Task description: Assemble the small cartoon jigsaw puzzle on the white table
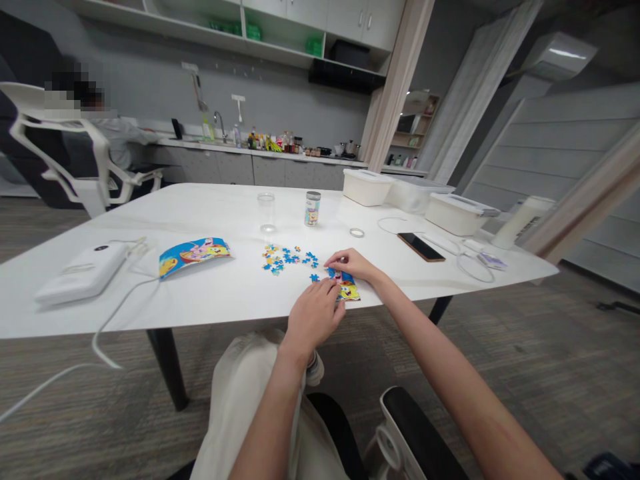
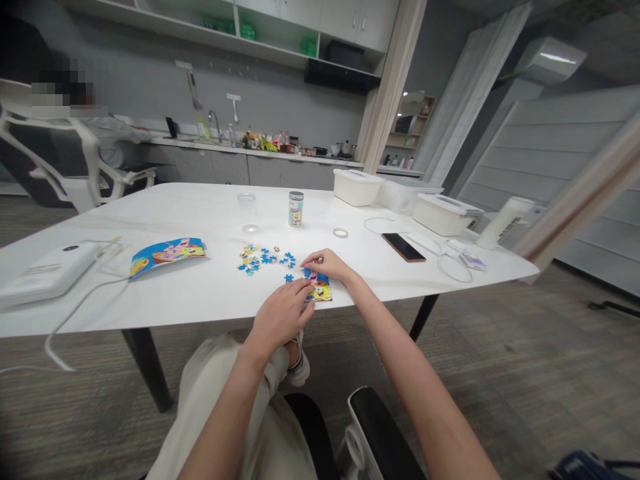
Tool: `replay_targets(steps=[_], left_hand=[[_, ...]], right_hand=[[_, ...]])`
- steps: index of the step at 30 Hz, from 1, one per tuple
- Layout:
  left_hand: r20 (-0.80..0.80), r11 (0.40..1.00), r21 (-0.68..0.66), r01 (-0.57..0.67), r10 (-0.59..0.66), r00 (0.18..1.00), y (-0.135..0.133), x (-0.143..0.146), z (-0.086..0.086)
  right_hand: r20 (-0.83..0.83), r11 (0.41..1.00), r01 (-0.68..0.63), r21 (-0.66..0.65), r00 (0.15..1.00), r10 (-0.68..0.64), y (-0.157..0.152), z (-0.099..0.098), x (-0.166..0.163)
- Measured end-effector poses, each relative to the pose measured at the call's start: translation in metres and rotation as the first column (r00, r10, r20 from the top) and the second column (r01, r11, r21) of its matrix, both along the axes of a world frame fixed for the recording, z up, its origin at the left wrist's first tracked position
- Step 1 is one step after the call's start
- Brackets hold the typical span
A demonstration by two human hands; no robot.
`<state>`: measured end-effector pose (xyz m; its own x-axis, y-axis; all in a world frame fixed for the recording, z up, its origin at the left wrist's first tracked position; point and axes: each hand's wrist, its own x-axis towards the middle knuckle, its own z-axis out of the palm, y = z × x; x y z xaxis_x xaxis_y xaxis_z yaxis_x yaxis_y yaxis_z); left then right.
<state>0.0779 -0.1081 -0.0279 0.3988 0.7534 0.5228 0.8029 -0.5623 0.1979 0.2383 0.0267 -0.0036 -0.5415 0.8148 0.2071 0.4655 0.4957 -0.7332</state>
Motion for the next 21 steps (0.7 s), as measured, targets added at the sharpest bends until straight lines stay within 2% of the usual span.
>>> replay_targets(steps=[11,21], left_hand=[[-0.03,1.0,-0.011,0.002,-0.003,1.0,0.001,-0.001,0.0],[-0.039,1.0,-0.004,0.002,-0.002,0.999,0.0,0.0,0.001]], right_hand=[[0.027,0.997,-0.032,0.065,0.999,0.03,0.002,-0.002,0.0],[-0.037,0.998,0.038,0.058,0.999,-0.036,0.003,-0.01,0.0]])
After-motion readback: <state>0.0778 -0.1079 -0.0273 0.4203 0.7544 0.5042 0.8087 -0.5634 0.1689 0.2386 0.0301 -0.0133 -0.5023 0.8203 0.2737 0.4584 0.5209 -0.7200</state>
